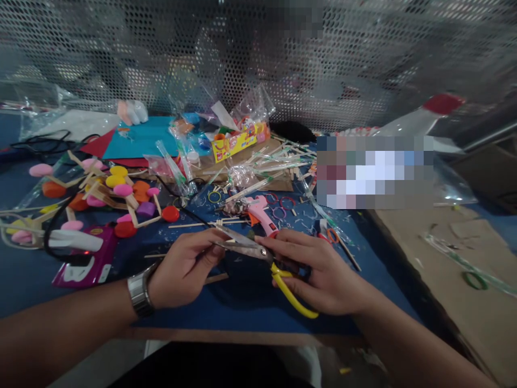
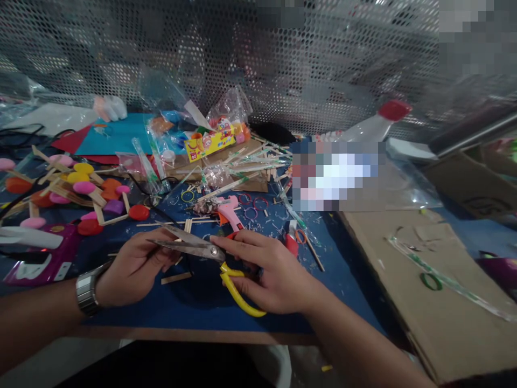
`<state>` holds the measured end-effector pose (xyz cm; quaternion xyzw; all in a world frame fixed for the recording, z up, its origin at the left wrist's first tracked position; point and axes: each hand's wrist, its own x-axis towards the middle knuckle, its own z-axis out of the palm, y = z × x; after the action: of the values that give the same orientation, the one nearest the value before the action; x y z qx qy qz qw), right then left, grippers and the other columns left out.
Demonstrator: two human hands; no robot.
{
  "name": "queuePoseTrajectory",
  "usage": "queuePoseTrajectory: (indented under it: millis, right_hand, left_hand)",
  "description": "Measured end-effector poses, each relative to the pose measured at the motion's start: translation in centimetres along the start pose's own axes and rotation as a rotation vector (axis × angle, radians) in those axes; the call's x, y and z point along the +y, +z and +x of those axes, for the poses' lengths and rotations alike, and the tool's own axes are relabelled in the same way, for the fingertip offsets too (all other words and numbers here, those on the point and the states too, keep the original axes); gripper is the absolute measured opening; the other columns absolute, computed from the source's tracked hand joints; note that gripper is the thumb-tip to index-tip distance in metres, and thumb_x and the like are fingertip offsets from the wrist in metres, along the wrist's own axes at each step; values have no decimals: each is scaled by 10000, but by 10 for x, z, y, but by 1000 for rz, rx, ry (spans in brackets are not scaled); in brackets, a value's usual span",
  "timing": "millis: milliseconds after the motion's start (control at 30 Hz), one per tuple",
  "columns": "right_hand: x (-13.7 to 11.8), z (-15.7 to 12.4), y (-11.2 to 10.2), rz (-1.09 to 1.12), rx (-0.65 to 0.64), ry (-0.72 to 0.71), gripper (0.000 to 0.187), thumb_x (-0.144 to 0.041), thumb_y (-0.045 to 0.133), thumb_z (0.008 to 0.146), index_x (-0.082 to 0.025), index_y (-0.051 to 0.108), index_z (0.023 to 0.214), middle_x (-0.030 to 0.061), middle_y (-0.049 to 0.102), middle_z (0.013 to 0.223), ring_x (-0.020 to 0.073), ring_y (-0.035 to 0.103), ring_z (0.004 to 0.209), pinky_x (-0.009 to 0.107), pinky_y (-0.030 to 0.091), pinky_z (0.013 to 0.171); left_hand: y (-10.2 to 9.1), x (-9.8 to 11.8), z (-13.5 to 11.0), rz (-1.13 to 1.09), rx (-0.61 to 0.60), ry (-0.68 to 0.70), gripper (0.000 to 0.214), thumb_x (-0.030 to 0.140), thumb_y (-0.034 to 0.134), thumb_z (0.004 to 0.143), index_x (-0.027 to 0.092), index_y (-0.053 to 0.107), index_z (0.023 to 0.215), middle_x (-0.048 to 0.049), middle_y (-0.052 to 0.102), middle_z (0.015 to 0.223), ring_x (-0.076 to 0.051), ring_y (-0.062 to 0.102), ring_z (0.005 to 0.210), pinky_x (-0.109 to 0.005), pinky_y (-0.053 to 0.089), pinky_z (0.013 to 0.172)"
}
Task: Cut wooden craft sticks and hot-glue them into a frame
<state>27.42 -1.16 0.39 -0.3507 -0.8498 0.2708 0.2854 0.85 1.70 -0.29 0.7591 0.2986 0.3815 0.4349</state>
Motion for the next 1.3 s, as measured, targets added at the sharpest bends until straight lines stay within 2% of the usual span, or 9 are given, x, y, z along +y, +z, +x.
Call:
queuePoseTrajectory:
  millis: [100, 300, 367, 433, 567, 667, 833, 1000, 1300]
  right_hand:
    - [0, -1, 0, -36, -1, -18, 503, -287, 562, 952, -148, 541, 1434, 132, 679, 1066, 185, 667, 873, 296, 558, 728]
    - [-3, -3, -1, -146, 44, -2, 470, -158, 499, 942, -164, 549, 1409, 89, 696, 961, 149, 662, 753, 248, 541, 634]
    - [-4, -3, -2, -112, 74, 22, 457, -184, 540, 924, -166, 562, 1381, 57, 674, 879, 137, 613, 666, 240, 511, 578]
    - [-4, -3, -3, -80, 106, 44, 468, -224, 593, 895, -169, 567, 1359, 55, 660, 890, 143, 594, 671, 251, 506, 584]
    - [-4, -1, -4, -70, 85, 33, 498, -252, 620, 867, -193, 563, 1358, 117, 659, 1130, 206, 655, 941, 320, 557, 788]
    - [-4, 1, -3, -41, 42, 4, 507, -248, 606, 878, -191, 554, 1379, 132, 663, 1173, 221, 665, 1024, 341, 557, 867]
    - [-3, 0, -1, -11, 20, -12, 505, -272, 572, 913, -186, 546, 1410, 146, 664, 1169, 229, 675, 1005, 348, 567, 844]
    - [-2, -1, -2, -9, 21, -24, 506, -277, 564, 925, -171, 538, 1420, 146, 668, 1153, 222, 672, 986, 342, 565, 827]
    - [-4, -1, -4, -21, -10, -10, 495, -267, 553, 934, -163, 540, 1418, 158, 678, 1155, 230, 681, 1001, 352, 577, 826]
  left_hand:
    - [0, 1, 0, 36, -13, -23, 286, 233, 463, 1026, 167, 621, 796, 21, 547, 659, -90, 495, 536, -210, 491, 611]
    - [-1, -1, -4, 31, -67, -49, 304, 298, 429, 1051, 153, 696, 1031, 37, 518, 590, -78, 430, 468, -176, 363, 443]
    - [-1, -1, -5, 25, -69, -66, 338, 318, 408, 1059, 154, 703, 1032, 36, 510, 585, -78, 432, 466, -179, 363, 443]
    - [0, -2, -5, 17, -56, -87, 362, 335, 398, 1063, 152, 708, 1030, 24, 526, 607, -80, 444, 478, -185, 375, 453]
    - [1, -4, -5, -44, -33, -105, 340, 322, 409, 1061, 147, 696, 1011, 9, 537, 658, -84, 461, 516, -187, 391, 471]
    - [1, -3, -5, -70, -36, -55, 259, 263, 429, 1051, 165, 652, 964, 23, 515, 663, -80, 443, 524, -180, 386, 481]
    - [1, -2, -3, -43, -44, -20, 245, 198, 420, 1042, 177, 601, 878, 28, 513, 673, -75, 439, 532, -174, 387, 495]
    - [1, -4, -4, -47, -41, -51, 255, 257, 420, 1054, 169, 617, 917, 11, 536, 705, -82, 469, 549, -187, 409, 505]
    - [1, -3, -4, 2, -44, -50, 320, 294, 422, 1053, 158, 620, 841, -1, 577, 697, -82, 487, 535, -184, 419, 497]
